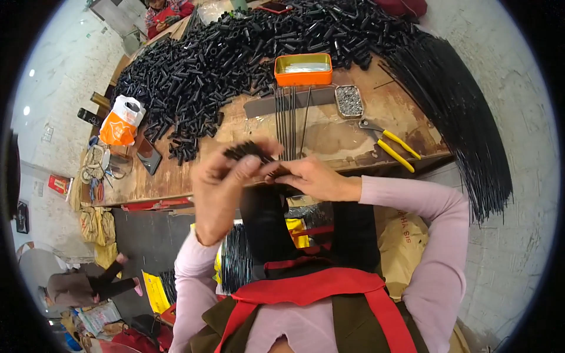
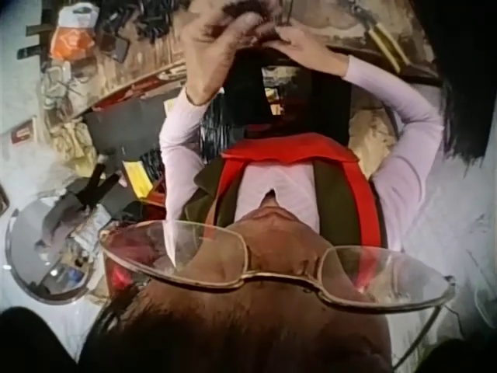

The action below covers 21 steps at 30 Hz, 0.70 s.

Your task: Assembling, grouping, and cutting bundles of black cables at a workbench.

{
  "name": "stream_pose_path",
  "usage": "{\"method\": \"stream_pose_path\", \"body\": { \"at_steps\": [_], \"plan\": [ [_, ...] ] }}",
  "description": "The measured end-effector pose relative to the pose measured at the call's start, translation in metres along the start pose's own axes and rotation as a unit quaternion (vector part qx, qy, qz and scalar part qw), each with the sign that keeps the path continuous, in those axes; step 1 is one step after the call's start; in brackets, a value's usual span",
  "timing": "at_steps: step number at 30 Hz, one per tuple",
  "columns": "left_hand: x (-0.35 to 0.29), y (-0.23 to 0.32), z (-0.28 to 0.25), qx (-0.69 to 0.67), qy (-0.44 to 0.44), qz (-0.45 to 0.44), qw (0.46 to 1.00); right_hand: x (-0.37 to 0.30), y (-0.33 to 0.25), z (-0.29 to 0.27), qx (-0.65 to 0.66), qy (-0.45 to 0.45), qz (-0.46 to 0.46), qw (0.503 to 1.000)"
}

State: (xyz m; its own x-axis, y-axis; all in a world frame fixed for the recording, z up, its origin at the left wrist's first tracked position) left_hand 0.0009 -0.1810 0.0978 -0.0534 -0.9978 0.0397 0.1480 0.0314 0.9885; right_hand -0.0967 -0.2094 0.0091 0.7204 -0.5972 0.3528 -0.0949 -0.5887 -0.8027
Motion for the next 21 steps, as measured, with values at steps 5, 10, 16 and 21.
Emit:
{"method": "stream_pose_path", "body": {
  "at_steps": [5, 10, 16, 21],
  "plan": [
    [-0.013, -0.016, 0.002, 0.022, -0.017, 0.040, 0.999, -0.004, -0.009, -0.011, 0.042, -0.029, -0.028, 0.998],
    [-0.014, -0.010, 0.011, -0.028, -0.039, 0.045, 0.998, 0.072, 0.016, -0.097, -0.216, -0.035, -0.096, 0.971],
    [-0.012, -0.001, 0.026, -0.024, -0.110, 0.092, 0.989, 0.154, 0.152, -0.165, -0.439, -0.017, 0.091, 0.894],
    [-0.018, 0.000, 0.022, -0.028, -0.107, 0.098, 0.989, 0.157, 0.157, -0.172, -0.403, -0.026, 0.133, 0.905]
  ]
}}
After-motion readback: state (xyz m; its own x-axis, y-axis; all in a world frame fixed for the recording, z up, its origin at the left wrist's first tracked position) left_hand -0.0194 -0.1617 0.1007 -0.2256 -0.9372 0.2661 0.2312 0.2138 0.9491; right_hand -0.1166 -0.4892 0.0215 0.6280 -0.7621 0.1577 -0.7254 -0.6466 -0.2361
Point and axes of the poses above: each hand's wrist, its own x-axis towards the middle knuckle, its own z-axis out of the palm, y = z × x, the point moved 10 cm from there along x, towards the middle knuckle, and after that the axes turned 1 degree about -z, right-handed, at the moved point
